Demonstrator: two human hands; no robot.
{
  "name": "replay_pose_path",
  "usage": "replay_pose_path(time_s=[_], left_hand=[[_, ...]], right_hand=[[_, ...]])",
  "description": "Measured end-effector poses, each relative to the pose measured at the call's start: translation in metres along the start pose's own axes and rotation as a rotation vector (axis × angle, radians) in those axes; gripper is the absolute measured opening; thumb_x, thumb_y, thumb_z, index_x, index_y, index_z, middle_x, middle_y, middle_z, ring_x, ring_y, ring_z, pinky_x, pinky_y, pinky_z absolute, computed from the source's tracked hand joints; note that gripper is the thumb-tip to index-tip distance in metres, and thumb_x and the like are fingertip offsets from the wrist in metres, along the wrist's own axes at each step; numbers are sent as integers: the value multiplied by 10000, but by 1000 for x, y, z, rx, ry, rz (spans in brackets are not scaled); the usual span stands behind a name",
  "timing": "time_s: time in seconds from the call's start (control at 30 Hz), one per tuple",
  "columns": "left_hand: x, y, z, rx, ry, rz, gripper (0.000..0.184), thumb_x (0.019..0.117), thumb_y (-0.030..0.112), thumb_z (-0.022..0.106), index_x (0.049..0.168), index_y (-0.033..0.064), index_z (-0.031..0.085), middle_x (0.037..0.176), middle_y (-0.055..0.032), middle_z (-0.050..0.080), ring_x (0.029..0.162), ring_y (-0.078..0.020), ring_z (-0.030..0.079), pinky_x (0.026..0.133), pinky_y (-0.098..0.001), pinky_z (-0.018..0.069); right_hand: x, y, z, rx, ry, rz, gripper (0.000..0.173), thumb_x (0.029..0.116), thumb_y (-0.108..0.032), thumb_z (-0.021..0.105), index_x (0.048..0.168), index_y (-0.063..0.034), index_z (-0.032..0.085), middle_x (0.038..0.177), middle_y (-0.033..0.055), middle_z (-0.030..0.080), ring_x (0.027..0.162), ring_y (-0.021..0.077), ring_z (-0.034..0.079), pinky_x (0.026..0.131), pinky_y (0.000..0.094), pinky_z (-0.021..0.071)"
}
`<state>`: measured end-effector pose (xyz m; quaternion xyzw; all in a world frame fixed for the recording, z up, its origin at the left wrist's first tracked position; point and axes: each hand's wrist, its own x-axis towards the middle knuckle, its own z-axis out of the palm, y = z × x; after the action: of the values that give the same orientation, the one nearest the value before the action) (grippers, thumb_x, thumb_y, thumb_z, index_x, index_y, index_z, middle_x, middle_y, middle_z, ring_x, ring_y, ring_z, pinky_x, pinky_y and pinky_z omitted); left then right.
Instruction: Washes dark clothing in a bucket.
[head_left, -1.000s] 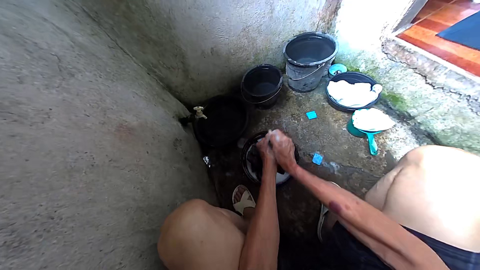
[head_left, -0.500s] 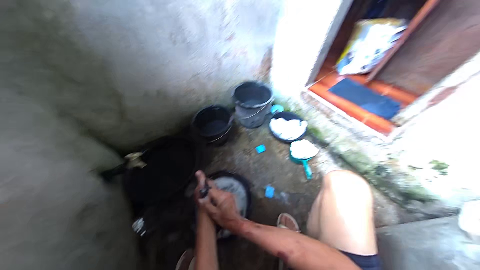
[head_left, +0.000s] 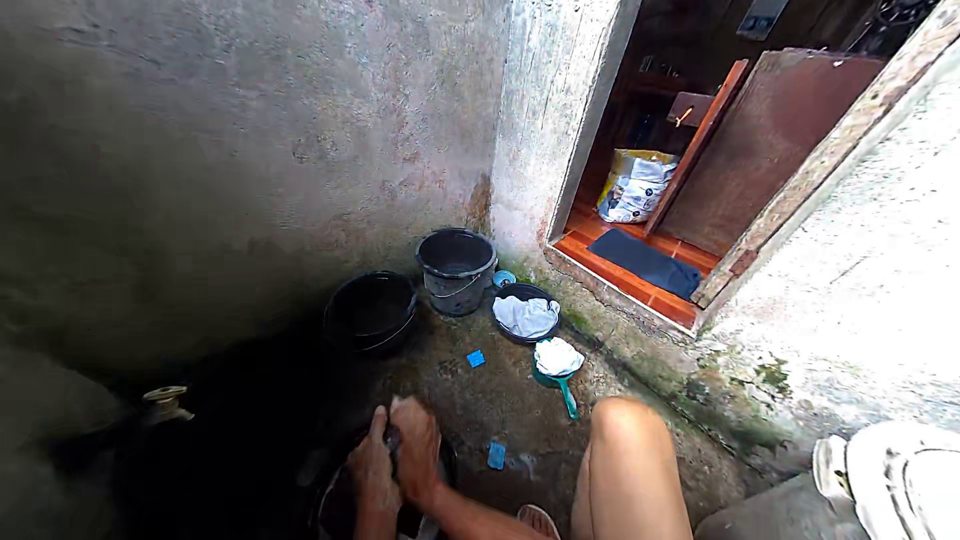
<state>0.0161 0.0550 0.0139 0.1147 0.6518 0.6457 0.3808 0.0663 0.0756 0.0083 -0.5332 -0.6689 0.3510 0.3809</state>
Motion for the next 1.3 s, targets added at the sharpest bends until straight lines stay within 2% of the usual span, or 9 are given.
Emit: replay_pose_path(time_s=[0.13, 0.23, 0.37, 0.47, 0.67, 0.77, 0.93, 1.1, 1.3], left_hand=[[-6, 15, -18, 200, -16, -26, 761, 1096, 559, 260, 1222, -96, 627, 1214, -279, 642, 1123, -354, 622, 993, -545, 487], [-9, 2, -9, 155, -209, -27, 924, 958, 816, 213, 1526, 133, 468, 1507, -138, 525, 1390, -279, 496, 1120, -591, 421], [4, 15, -13, 263, -323, 118, 565, 923, 490, 727, 1262, 43, 656, 1185, -134, 704, 1110, -227, 672, 978, -473, 554], [14, 32, -18, 329, -274, 257, 454, 960, 425, 697, 1187, 32, 701, 1069, -130, 724, 988, -206, 691, 904, -455, 574], [30, -5, -39, 168, -188, 105, 385, 932, 384, 757, 1122, 50, 732, 1024, -102, 743, 940, -179, 713, 865, -403, 604], [32, -13, -39, 5, 9, -42, 563, 1014, 527, 578, 1106, -19, 678, 906, -145, 693, 796, -199, 669, 753, -403, 592], [7, -7, -20, -91, 52, -44, 428, 1075, 367, 507, 1105, -30, 663, 943, -162, 673, 848, -234, 660, 775, -429, 577], [30, -9, -41, 208, 76, 88, 341, 1070, 231, 544, 1036, -73, 696, 948, -178, 689, 874, -200, 634, 855, -369, 521], [15, -8, -16, -35, 82, 19, 370, 1042, 333, 591, 968, -11, 704, 871, -145, 683, 820, -226, 666, 774, -425, 570]], right_hand=[[-32, -20, 0, -59, -111, -125, 513, 1095, -428, 390, 989, -59, 729, 854, 106, 720, 786, 254, 717, 675, 497, 580], [22, 1, -11, -39, -75, 70, 475, 1072, -436, 414, 1021, -61, 701, 879, 131, 699, 859, 293, 698, 761, 549, 560], [48, 17, -29, 342, -76, 31, 440, 1085, -387, 454, 977, -33, 691, 874, 87, 657, 835, 180, 631, 787, 407, 537], [24, 35, -46, 463, -408, -13, 415, 1093, -322, 464, 1283, -6, 653, 1232, 134, 688, 1146, 181, 647, 1039, 404, 520], [8, 37, -27, 476, -37, 37, 249, 999, -217, 644, 1102, -4, 722, 988, 97, 738, 930, 154, 699, 854, 360, 590], [-24, -2, -9, 241, -142, -53, 301, 1006, -342, 622, 1046, -58, 712, 904, 51, 712, 835, 147, 685, 771, 379, 589], [-1, 6, 16, -163, -212, -7, 498, 1077, -420, 367, 1128, -59, 707, 1009, 161, 727, 1016, 318, 697, 907, 553, 543], [-42, -30, 11, -118, -236, -54, 445, 1078, -360, 399, 1140, -53, 715, 979, 127, 734, 945, 279, 714, 827, 526, 562], [3, 1, 24, -121, -114, 11, 451, 1080, -355, 389, 1160, -32, 693, 1051, 181, 713, 1052, 327, 683, 930, 547, 539]])
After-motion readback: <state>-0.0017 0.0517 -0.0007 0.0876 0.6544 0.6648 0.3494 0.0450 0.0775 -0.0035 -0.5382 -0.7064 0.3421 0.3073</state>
